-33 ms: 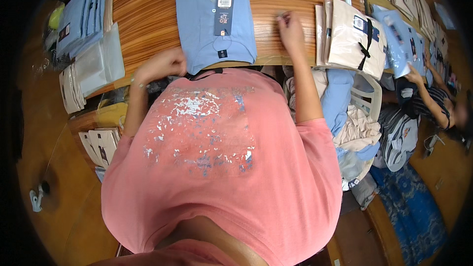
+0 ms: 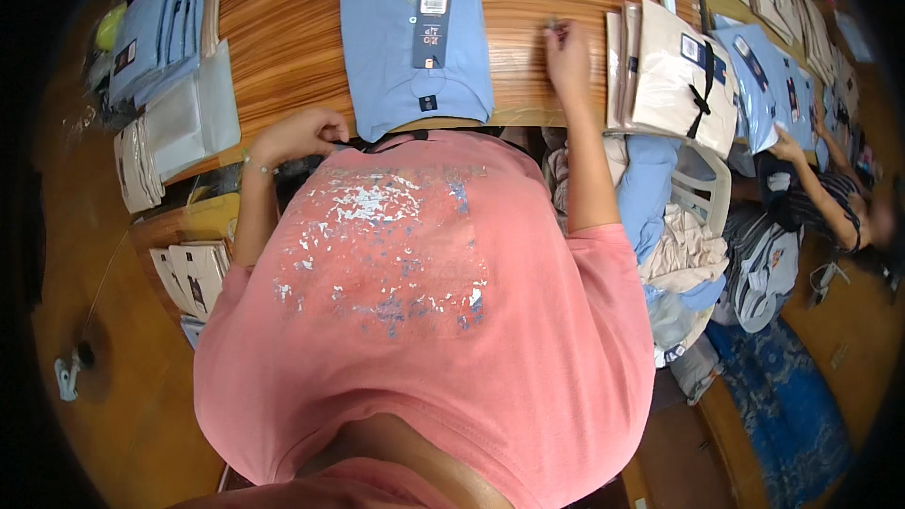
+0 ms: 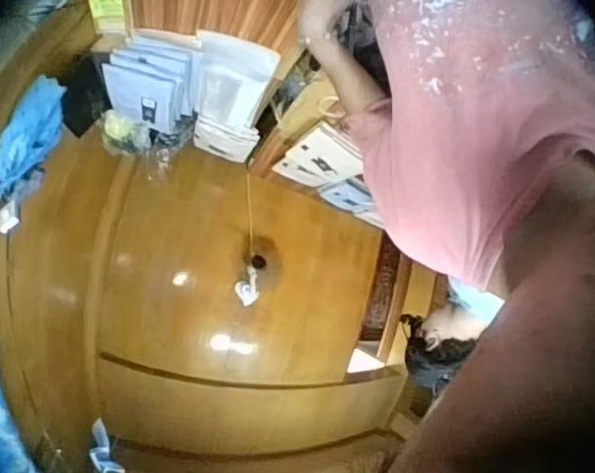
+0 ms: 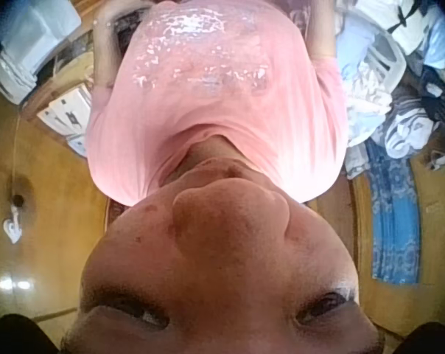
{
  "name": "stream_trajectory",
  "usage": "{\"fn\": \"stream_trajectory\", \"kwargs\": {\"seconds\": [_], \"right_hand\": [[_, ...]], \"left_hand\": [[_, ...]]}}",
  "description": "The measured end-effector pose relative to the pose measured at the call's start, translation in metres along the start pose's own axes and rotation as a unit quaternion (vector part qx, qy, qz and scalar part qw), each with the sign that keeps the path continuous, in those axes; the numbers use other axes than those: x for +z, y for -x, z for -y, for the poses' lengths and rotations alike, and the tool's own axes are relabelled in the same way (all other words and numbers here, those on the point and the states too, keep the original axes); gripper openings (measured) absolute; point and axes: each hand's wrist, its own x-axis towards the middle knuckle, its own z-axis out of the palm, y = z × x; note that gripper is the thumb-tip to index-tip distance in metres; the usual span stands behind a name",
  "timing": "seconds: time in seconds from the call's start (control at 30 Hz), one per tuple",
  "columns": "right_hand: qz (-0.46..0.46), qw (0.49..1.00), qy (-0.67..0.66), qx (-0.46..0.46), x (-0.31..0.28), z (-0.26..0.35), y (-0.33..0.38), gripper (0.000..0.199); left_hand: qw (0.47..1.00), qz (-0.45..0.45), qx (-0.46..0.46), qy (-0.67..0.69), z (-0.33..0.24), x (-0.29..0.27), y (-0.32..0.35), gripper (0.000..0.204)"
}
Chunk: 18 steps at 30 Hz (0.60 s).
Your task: The person lays a blue collared shirt flat on a table, places a cardboard insert on the back, and folds the shirt around the board. The person then attaches a tag, slides the folded shirt into a clear plastic bag, and seals the bag.
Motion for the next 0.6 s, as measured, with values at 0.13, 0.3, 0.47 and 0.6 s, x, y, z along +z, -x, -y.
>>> {"fn": "stream_trajectory", "kwargs": {"seconds": [0.13, 0.3, 0.47, 0.6], "right_hand": [[-0.21, 0.938, 0.179, -0.213, 0.004, 0.016, -0.02, 0.028], [0.295, 0.949, -0.111, 0.01, 0.014, 0.034, 0.011, 0.015], [0.263, 0.952, -0.155, -0.007, 0.017, 0.056, -0.002, 0.016], [0.318, 0.927, -0.156, -0.125, 0.048, 0.12, -0.013, 0.019]], "left_hand": [[0.954, -0.195, -0.087, 0.209, 0.047, 0.041, 0.011, 0.026], [0.884, -0.33, -0.081, 0.323, 0.072, 0.073, 0.002, 0.034], [0.58, -0.768, -0.154, -0.222, 0.104, -0.016, 0.092, 0.045], [0.631, -0.643, -0.373, -0.225, 0.16, -0.031, 0.153, 0.045]]}}
